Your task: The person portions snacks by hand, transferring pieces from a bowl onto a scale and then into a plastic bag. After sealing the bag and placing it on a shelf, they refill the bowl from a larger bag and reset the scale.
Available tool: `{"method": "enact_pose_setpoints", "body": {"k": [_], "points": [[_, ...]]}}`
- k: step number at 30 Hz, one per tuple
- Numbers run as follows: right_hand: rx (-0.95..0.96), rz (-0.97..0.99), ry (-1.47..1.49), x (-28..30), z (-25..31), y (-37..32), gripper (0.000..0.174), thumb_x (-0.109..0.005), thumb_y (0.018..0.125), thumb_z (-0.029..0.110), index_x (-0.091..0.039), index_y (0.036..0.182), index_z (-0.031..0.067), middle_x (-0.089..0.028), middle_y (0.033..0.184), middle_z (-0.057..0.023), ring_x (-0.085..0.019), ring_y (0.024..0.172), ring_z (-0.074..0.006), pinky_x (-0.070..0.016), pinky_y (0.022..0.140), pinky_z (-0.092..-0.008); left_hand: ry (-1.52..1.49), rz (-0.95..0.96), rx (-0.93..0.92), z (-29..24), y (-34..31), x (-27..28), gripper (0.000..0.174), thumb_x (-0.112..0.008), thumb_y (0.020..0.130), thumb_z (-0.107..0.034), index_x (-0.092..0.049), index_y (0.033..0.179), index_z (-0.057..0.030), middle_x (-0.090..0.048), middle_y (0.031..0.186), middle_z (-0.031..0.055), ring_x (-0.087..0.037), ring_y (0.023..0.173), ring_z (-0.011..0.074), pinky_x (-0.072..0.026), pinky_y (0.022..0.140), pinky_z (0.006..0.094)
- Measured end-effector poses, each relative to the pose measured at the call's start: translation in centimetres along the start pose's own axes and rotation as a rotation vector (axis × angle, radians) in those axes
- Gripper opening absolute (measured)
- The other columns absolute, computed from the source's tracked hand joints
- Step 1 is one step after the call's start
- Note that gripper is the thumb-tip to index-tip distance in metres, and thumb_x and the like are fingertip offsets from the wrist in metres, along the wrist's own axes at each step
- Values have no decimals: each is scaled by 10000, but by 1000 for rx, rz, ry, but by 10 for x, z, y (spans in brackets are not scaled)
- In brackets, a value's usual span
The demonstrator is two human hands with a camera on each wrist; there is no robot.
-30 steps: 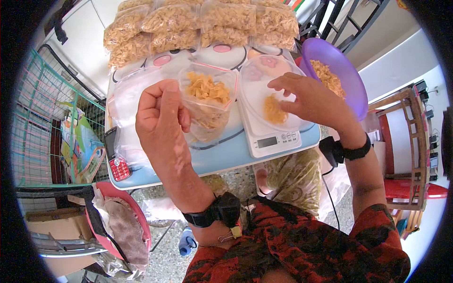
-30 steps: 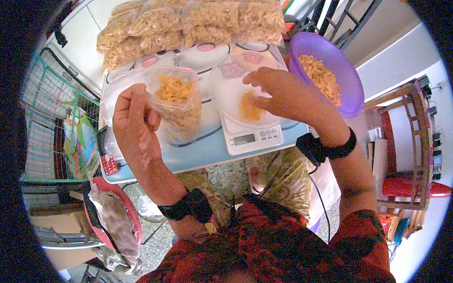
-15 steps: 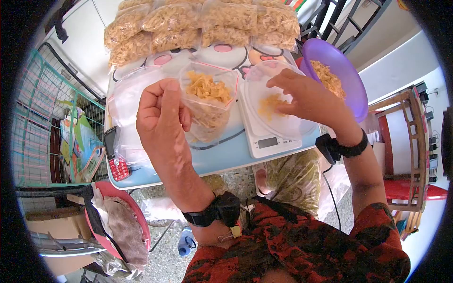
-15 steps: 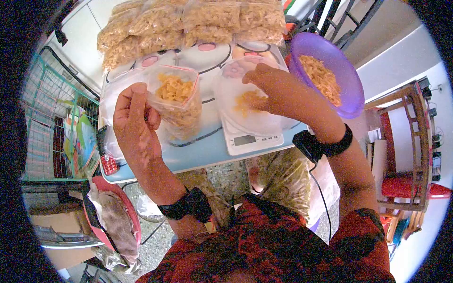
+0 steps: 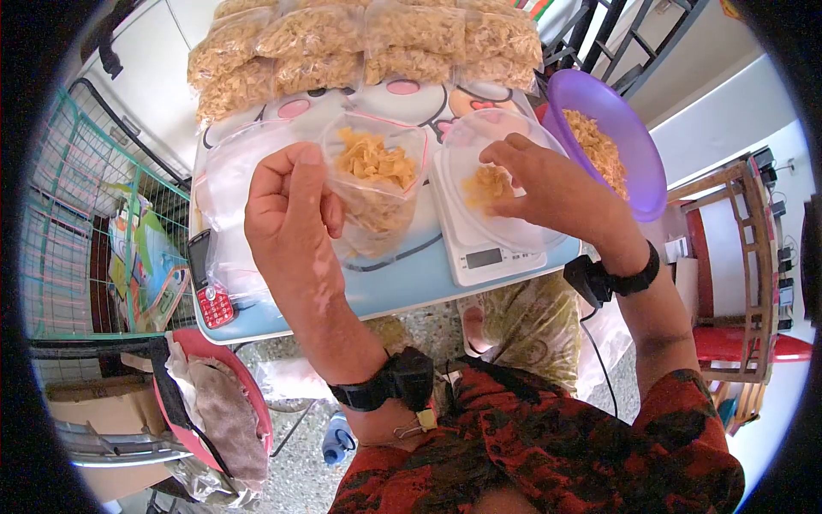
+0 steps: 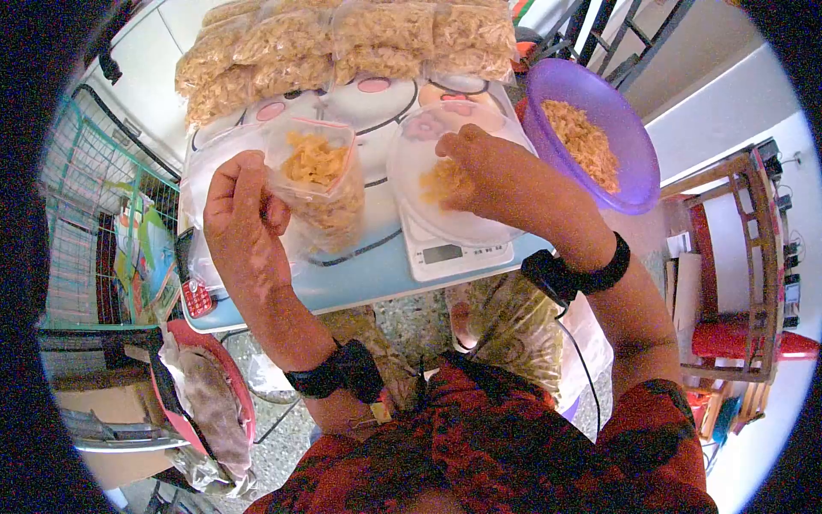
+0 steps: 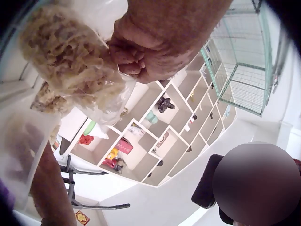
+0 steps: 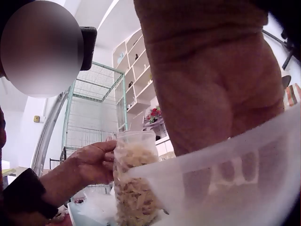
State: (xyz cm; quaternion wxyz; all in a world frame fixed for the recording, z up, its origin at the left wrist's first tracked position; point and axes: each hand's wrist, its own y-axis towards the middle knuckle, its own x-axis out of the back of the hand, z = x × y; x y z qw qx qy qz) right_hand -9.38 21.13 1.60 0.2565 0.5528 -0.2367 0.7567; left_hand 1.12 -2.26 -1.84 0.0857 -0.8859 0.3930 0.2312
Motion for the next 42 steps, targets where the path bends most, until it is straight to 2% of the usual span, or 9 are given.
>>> {"method": "enact_pose_setpoints", "body": {"k": [5,8,20,26,29,32,35,38,42], "points": [[-18,-53,-58,-8,13,1,457,-731,787,204,-540,1182,76,-541,1117,-129,-610,933,-333,-494,810,-415,-4,9,5,0,-1,-3,161,-675,892,-184,-614,929,-40,-468,614,-35,-368,468,47,-234,416,204],[-45,-4,-89,-8,18,4,433,-727,779,184,-570,1167,69,-548,1113,-125,-604,945,-339,-492,818,-411,-20,20,-11,-2,-1,-2,144,-652,910,-139,-599,925,-6,-496,605,-23,-388,458,32,-273,420,187],[169,-35,-88,-16,7,8,131,-627,804,77,-620,921,19,-572,924,-135,-597,883,-336,-497,778,-407,-21,-9,-10,-2,0,-1,139,-654,908,-136,-602,925,-8,-496,611,-28,-383,456,29,-268,415,184],[220,-48,-51,-17,6,8,98,-636,794,64,-613,869,4,-581,885,-128,-601,832,-327,-495,740,-401,-23,10,-19,-1,0,1,134,-652,910,-135,-604,927,-11,-496,609,-29,-381,455,29,-268,417,186],[238,-58,10,-18,-2,10,109,-645,782,50,-617,875,0,-585,855,-122,-601,799,-308,-494,712,-370,-5,-2,-17,0,0,0,164,-680,886,-188,-609,917,-44,-467,601,-36,-367,460,47,-221,417,203],[213,-89,166,-12,-8,11,126,-645,805,117,-625,891,27,-622,830,-108,-625,789,-277,-507,714,-335,-3,-12,-11,-1,-1,-1,170,-686,881,-193,-609,916,-45,-451,601,-40,-364,462,47,-221,421,203],[-41,-53,472,-5,-8,8,144,-653,830,121,-655,939,27,-663,837,-54,-635,767,-172,-508,723,-289,5,-11,-8,-3,-2,-2,173,-688,878,-196,-609,913,-46,-439,602,-43,-358,462,47,-222,424,205],[-204,20,863,4,-9,5,83,-653,874,82,-640,930,22,-632,925,-13,-599,810,-74,-500,715,-234,3,-18,0,-2,-2,-4,168,-685,880,-195,-610,911,-48,-436,596,-43,-355,461,47,-222,424,206],[-272,-72,1088,2,-20,-1,128,-636,891,66,-622,1003,7,-645,988,-65,-632,831,-121,-522,734,-235,-4,-10,-5,0,-2,-5,168,-682,883,-198,-610,912,-49,-429,587,-44,-354,460,47,-220,423,204]]}}
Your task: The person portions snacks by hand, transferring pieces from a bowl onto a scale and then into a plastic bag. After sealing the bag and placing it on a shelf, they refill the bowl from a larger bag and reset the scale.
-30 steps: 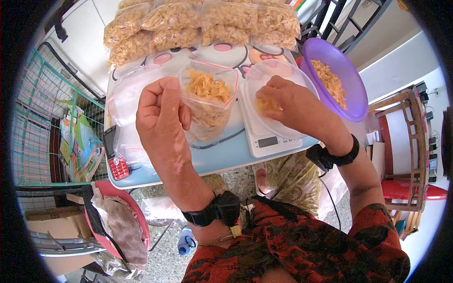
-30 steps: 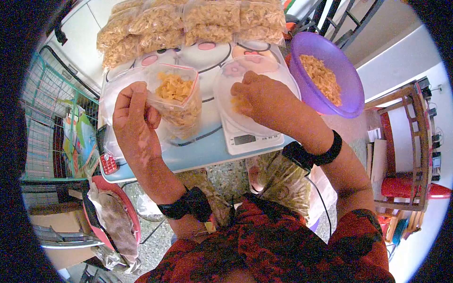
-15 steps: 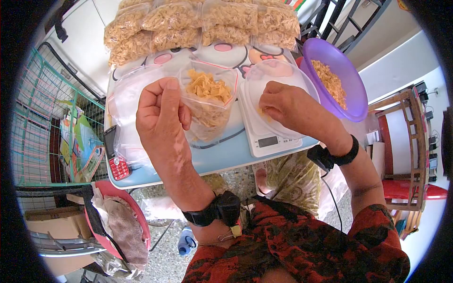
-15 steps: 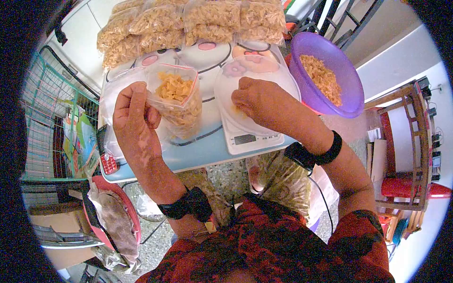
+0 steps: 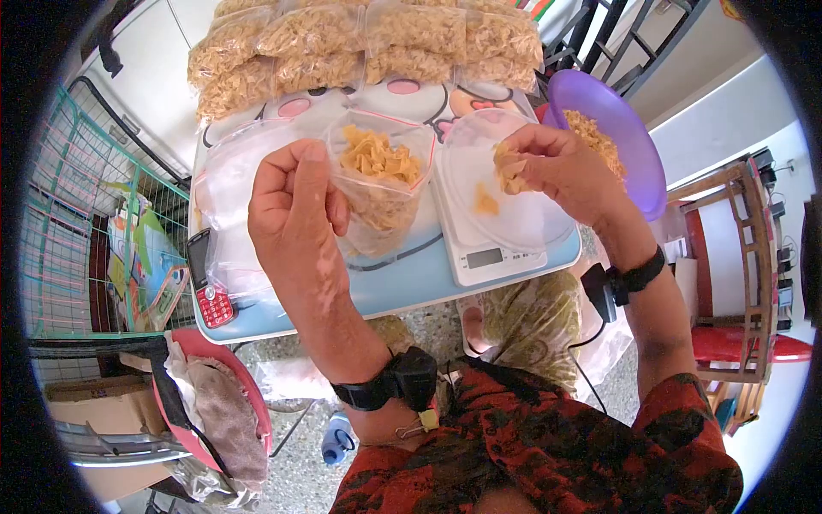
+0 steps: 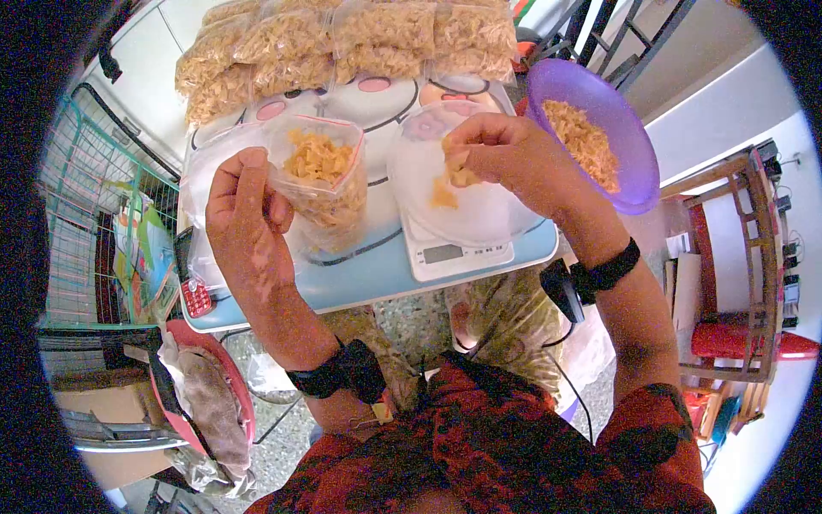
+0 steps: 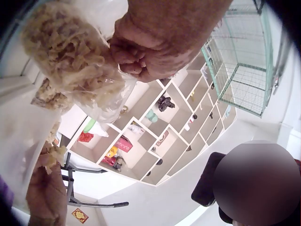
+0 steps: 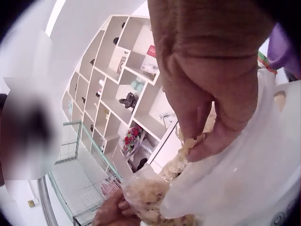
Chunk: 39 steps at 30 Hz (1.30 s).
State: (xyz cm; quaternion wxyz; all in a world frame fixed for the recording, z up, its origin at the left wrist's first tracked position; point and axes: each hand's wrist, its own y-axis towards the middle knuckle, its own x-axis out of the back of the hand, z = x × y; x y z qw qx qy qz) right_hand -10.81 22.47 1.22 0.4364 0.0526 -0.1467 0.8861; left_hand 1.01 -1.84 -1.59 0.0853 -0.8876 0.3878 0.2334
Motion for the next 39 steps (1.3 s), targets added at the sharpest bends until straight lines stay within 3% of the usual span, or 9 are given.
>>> {"method": "enact_pose_setpoints", "body": {"k": [5,8,14,15,18,19,25,34,39], "points": [[18,-96,477,1,-1,-1,160,-594,913,45,-600,1066,-2,-650,1014,-97,-644,873,-162,-543,765,-265,-1,4,5,0,0,-1,168,-682,883,-198,-609,910,-49,-426,585,-43,-354,457,48,-221,416,206],[168,-75,439,-14,28,2,170,-598,906,33,-600,1071,-5,-652,1026,-95,-642,919,-155,-538,762,-251,-4,16,20,-2,-1,-3,145,-653,908,-141,-602,936,-8,-497,608,-25,-392,459,38,-282,422,190],[556,-131,-108,-69,69,26,196,-672,840,128,-663,979,-10,-683,940,-40,-632,849,-100,-496,741,-218,3,-9,64,-1,-2,-8,163,-685,882,-185,-604,914,-47,-442,598,-39,-353,450,48,-229,407,208],[687,-186,-162,-81,64,33,125,-648,814,123,-672,877,18,-668,858,-54,-635,798,-158,-504,721,-277,5,-7,55,-2,-2,-7,162,-685,883,-185,-606,914,-47,-447,600,-38,-352,447,49,-228,405,209],[895,-142,-728,-88,62,36,114,-639,837,16,-613,948,26,-623,885,-46,-625,799,-135,-501,665,-271,-3,1,38,0,0,-5,161,-683,885,-186,-610,916,-45,-461,607,-36,-352,441,50,-229,401,211],[1006,-144,-784,-90,60,39,138,-644,800,24,-598,930,40,-570,835,-92,-604,741,-211,-480,639,-302,-12,4,35,2,1,-4,162,-682,886,-187,-611,917,-45,-464,608,-36,-353,441,50,-231,401,211],[936,-106,-872,-100,65,34,170,-553,834,178,-620,797,26,-598,785,-165,-603,814,-357,-487,736,-449,-32,60,41,-2,0,-2,150,-659,908,-165,-609,929,-25,-510,609,-25,-400,457,37,-272,416,185],[773,127,-1190,-107,67,35,173,-540,890,181,-612,938,31,-622,896,-123,-612,891,-319,-492,767,-383,68,65,-22,-9,-6,-4,135,-650,916,-143,-620,950,-16,-531,643,-32,-399,495,15,-275,438,165],[1087,-64,-1004,-103,79,34,157,-558,809,110,-644,906,22,-654,921,-149,-634,859,-349,-511,755,-414,46,19,-30,-8,-3,3,147,-653,913,-162,-618,937,-21,-521,642,-33,-383,487,21,-255,429,177]]}}
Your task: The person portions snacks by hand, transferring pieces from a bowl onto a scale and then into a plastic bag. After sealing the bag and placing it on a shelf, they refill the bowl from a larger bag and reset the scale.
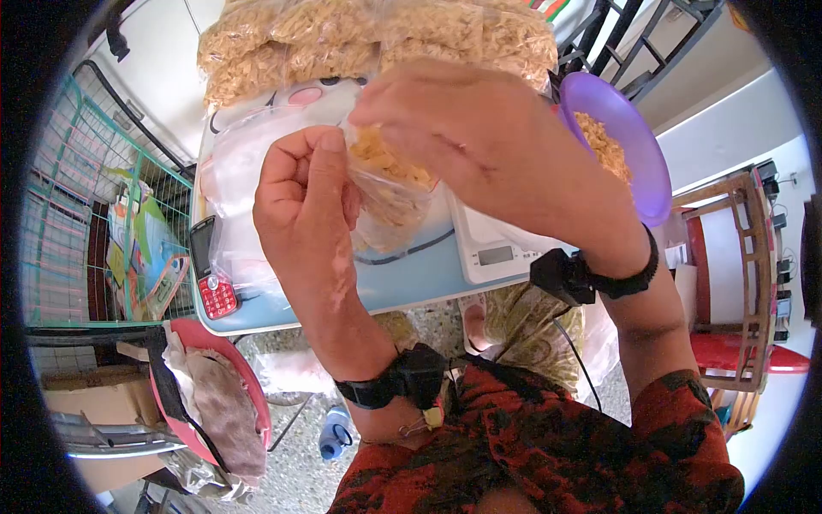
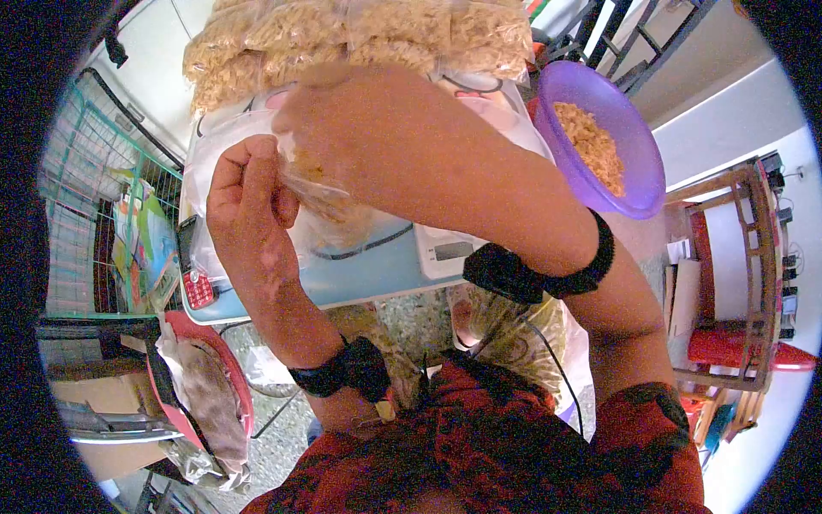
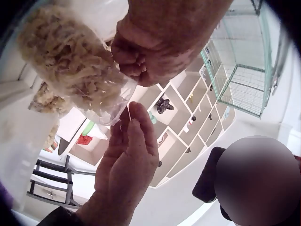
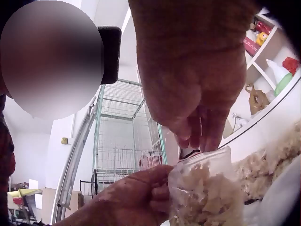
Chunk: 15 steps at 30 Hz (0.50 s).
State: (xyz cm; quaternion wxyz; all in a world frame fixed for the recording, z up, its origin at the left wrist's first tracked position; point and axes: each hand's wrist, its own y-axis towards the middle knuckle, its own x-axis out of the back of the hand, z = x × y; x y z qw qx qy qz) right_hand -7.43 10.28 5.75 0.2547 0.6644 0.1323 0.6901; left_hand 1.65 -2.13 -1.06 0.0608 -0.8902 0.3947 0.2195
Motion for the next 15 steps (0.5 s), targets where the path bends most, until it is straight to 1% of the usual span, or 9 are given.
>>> {"method": "enact_pose_setpoints", "body": {"k": [1,4,5,7,8,10,11,13,15], "points": [[20,-135,7,-1,-1,-1,165,-564,772,98,-655,880,14,-661,901,-160,-645,826,-358,-520,729,-432,-3,-8,-1,0,1,-1,155,-656,909,-179,-619,927,-30,-510,641,-35,-369,477,28,-238,422,188],[-60,41,-79,21,4,-12,254,-570,806,21,-641,1048,55,-652,1009,-101,-601,973,-316,-493,870,-372,-10,-10,-1,2,1,-2,164,-662,903,-197,-617,913,-39,-491,631,-39,-354,467,34,-218,413,198],[-38,93,-86,21,4,-14,272,-573,787,16,-642,1048,53,-651,1029,-93,-594,992,-307,-490,877,-372,-12,-8,-1,2,1,-2,166,-663,903,-198,-616,911,-40,-487,627,-40,-353,466,34,-216,412,198],[5,197,-100,18,4,-20,308,-578,749,7,-644,1047,49,-649,1069,-76,-579,1031,-289,-483,892,-371,-31,10,-3,2,2,0,156,-656,912,-167,-614,934,-17,-520,632,-29,-391,476,25,-255,422,179],[27,194,-88,14,4,-22,311,-581,739,10,-644,1041,48,-645,1086,-70,-569,1049,-286,-475,904,-372,-40,18,-4,2,1,1,152,-652,917,-151,-613,946,-6,-537,635,-23,-411,481,21,-274,427,169],[70,186,-63,3,5,-24,317,-585,718,16,-643,1029,45,-636,1121,-57,-550,1085,-279,-460,928,-375,-29,28,8,1,0,2,152,-654,915,-152,-613,943,-7,-536,633,-22,-411,481,21,-274,426,168],[83,161,-79,-2,5,-24,274,-579,729,44,-651,994,50,-642,1063,-57,-558,1043,-283,-468,899,-380,-24,34,14,0,-1,1,152,-655,915,-152,-613,941,-8,-536,633,-22,-411,481,21,-274,426,167],[109,110,-112,-10,6,-24,203,-567,751,100,-666,924,61,-654,948,-56,-575,958,-291,-482,841,-388,43,-13,14,0,-2,-4,161,-666,898,-185,-615,914,-33,-485,607,-40,-363,471,27,-229,419,186],[98,145,-114,-8,5,-23,216,-567,757,100,-670,942,58,-659,977,-59,-579,984,-289,-481,855,-379,60,-32,22,-1,-2,-6,166,-671,890,-201,-616,900,-44,-460,596,-49,-339,467,30,-207,416,196]]}}
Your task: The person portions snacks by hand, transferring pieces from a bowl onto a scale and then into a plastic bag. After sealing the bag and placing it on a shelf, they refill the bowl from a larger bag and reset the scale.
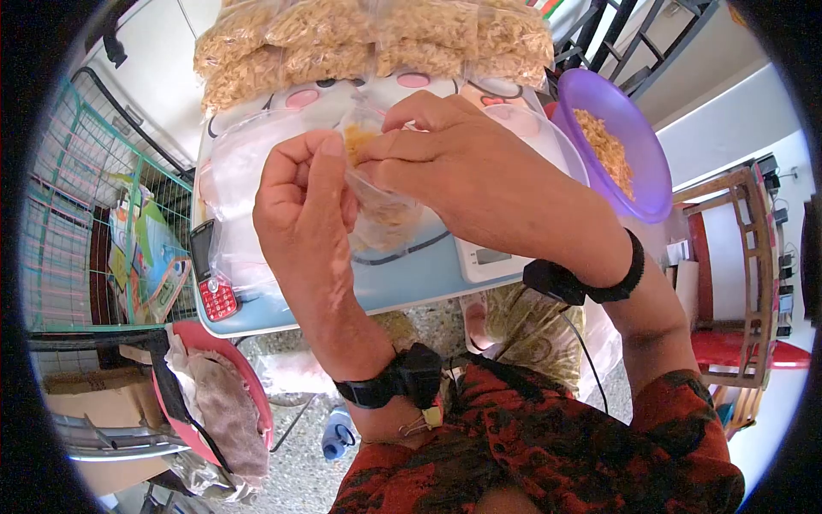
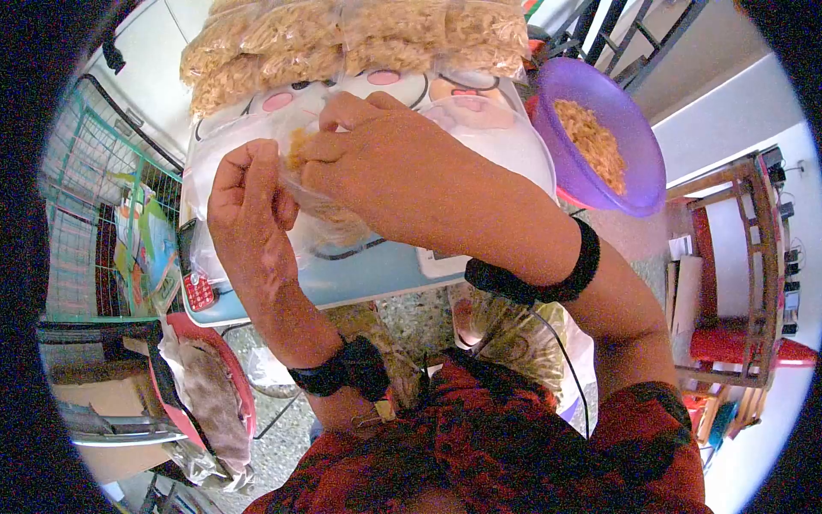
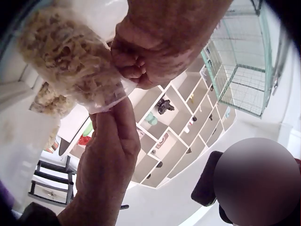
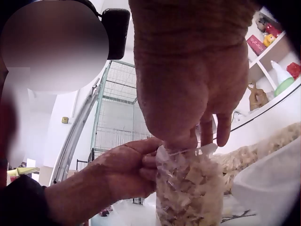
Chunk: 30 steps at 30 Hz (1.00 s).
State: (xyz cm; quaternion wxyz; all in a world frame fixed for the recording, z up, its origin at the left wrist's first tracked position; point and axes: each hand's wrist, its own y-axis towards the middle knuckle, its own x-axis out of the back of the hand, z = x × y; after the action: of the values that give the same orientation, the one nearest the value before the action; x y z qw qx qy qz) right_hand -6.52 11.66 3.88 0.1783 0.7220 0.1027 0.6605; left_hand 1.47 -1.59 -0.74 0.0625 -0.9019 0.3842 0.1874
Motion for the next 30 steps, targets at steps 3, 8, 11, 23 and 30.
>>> {"method": "enact_pose_setpoints", "body": {"k": [3,8,11,23,30], "points": [[26,-66,51,2,-9,0,230,-568,777,95,-666,980,50,-663,1015,-71,-588,1011,-287,-485,867,-374,-47,12,10,0,0,0,164,-669,891,-198,-616,898,-43,-467,605,-46,-339,468,30,-208,418,196],[-279,-60,82,28,-19,-35,230,-585,833,82,-630,1055,44,-652,1035,-100,-602,1000,-280,-496,848,-375,-82,22,9,2,3,6,130,-646,911,-129,-616,940,-5,-510,613,-31,-394,479,21,-263,428,171],[-525,181,214,38,-24,-69,239,-625,850,75,-608,1086,39,-630,1044,-101,-611,963,-245,-498,815,-349,-110,16,-2,3,5,8,131,-645,909,-127,-615,939,-3,-509,612,-29,-390,474,23,-264,428,173],[-524,394,273,5,-31,-91,268,-653,819,133,-557,1055,48,-536,982,-134,-567,927,-323,-484,793,-402,-122,42,-11,7,4,1,128,-646,907,-119,-602,933,-2,-498,604,-28,-386,460,27,-267,420,179],[-567,318,205,4,-42,-96,198,-602,851,149,-566,1021,54,-560,965,-159,-564,975,-360,-478,845,-443,-121,62,-9,10,6,-2,139,-647,910,-127,-599,938,0,-507,612,-24,-388,460,27,-274,420,182]]}}
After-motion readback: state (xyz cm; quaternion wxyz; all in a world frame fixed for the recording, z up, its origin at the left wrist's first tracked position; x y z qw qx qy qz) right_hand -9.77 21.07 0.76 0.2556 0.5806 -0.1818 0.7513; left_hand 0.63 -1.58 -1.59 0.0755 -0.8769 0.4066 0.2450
